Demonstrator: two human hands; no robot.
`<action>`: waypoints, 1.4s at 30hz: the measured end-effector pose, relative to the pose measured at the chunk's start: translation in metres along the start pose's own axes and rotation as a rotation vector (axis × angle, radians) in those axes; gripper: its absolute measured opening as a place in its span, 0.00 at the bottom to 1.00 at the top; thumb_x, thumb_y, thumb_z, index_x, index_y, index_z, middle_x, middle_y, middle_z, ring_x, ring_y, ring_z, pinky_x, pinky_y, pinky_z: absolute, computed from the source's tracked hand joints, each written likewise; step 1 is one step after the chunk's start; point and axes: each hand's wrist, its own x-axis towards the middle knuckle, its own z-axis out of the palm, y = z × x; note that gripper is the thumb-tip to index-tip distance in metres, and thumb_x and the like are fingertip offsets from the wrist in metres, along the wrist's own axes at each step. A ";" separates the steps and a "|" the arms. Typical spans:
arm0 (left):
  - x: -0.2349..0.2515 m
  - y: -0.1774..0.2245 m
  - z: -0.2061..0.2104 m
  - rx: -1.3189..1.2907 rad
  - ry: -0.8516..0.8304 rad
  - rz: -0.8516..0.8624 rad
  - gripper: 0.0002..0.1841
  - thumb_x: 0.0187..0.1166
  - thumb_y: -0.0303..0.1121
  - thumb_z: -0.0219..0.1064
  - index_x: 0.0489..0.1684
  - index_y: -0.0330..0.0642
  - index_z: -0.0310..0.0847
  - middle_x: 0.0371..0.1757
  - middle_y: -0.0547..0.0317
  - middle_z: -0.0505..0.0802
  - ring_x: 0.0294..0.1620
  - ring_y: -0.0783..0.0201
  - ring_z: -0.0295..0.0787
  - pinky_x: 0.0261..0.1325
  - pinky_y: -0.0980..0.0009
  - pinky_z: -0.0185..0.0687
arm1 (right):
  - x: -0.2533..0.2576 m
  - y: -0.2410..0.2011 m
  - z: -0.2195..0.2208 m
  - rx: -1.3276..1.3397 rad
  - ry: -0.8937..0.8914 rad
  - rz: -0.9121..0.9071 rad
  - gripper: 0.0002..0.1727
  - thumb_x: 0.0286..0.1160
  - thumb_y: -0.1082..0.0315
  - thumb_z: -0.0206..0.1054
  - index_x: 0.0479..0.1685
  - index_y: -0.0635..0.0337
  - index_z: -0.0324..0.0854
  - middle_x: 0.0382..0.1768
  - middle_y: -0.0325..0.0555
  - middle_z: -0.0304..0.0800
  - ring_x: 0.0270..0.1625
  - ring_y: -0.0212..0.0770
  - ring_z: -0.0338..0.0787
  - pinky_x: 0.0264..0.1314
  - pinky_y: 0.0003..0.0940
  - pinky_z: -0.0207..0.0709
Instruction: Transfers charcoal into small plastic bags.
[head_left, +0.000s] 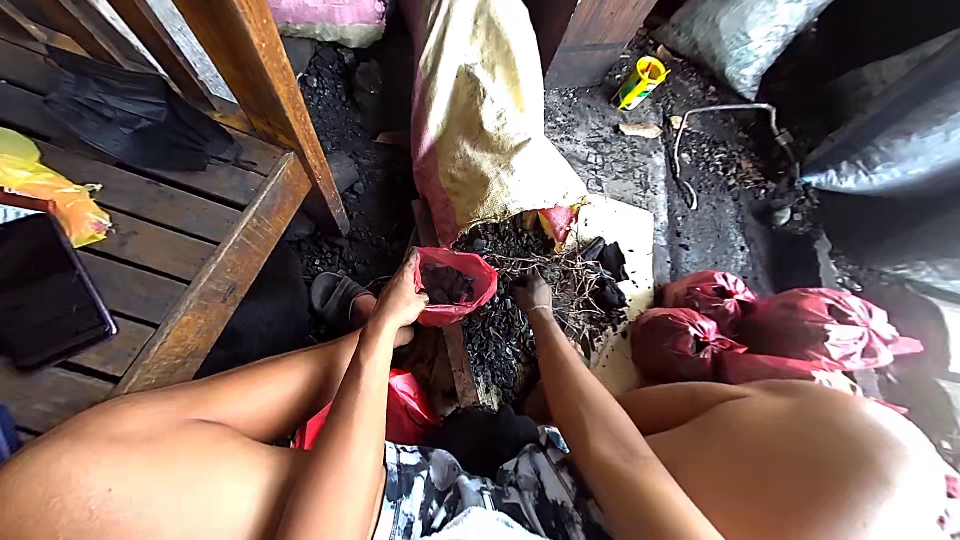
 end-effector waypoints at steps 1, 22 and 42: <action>-0.002 0.000 -0.001 0.007 -0.002 -0.013 0.52 0.70 0.23 0.73 0.98 0.50 0.42 0.88 0.43 0.71 0.85 0.43 0.71 0.83 0.40 0.67 | -0.002 0.007 0.014 -0.016 -0.012 0.059 0.18 0.79 0.56 0.69 0.61 0.53 0.90 0.62 0.57 0.92 0.68 0.58 0.89 0.72 0.63 0.77; -0.007 0.010 -0.003 0.062 -0.066 -0.040 0.52 0.73 0.24 0.71 0.98 0.49 0.37 0.91 0.44 0.67 0.88 0.48 0.67 0.88 0.48 0.62 | -0.024 0.012 0.072 -0.005 -0.122 -0.145 0.23 0.76 0.61 0.71 0.72 0.51 0.85 0.76 0.61 0.81 0.78 0.59 0.81 0.81 0.57 0.73; -0.006 0.010 0.000 0.020 -0.042 -0.025 0.53 0.70 0.23 0.73 0.98 0.48 0.39 0.89 0.42 0.70 0.86 0.45 0.69 0.85 0.43 0.65 | -0.046 -0.076 -0.134 0.455 -0.033 -0.681 0.07 0.67 0.73 0.77 0.43 0.59 0.93 0.39 0.45 0.96 0.33 0.38 0.93 0.42 0.43 0.90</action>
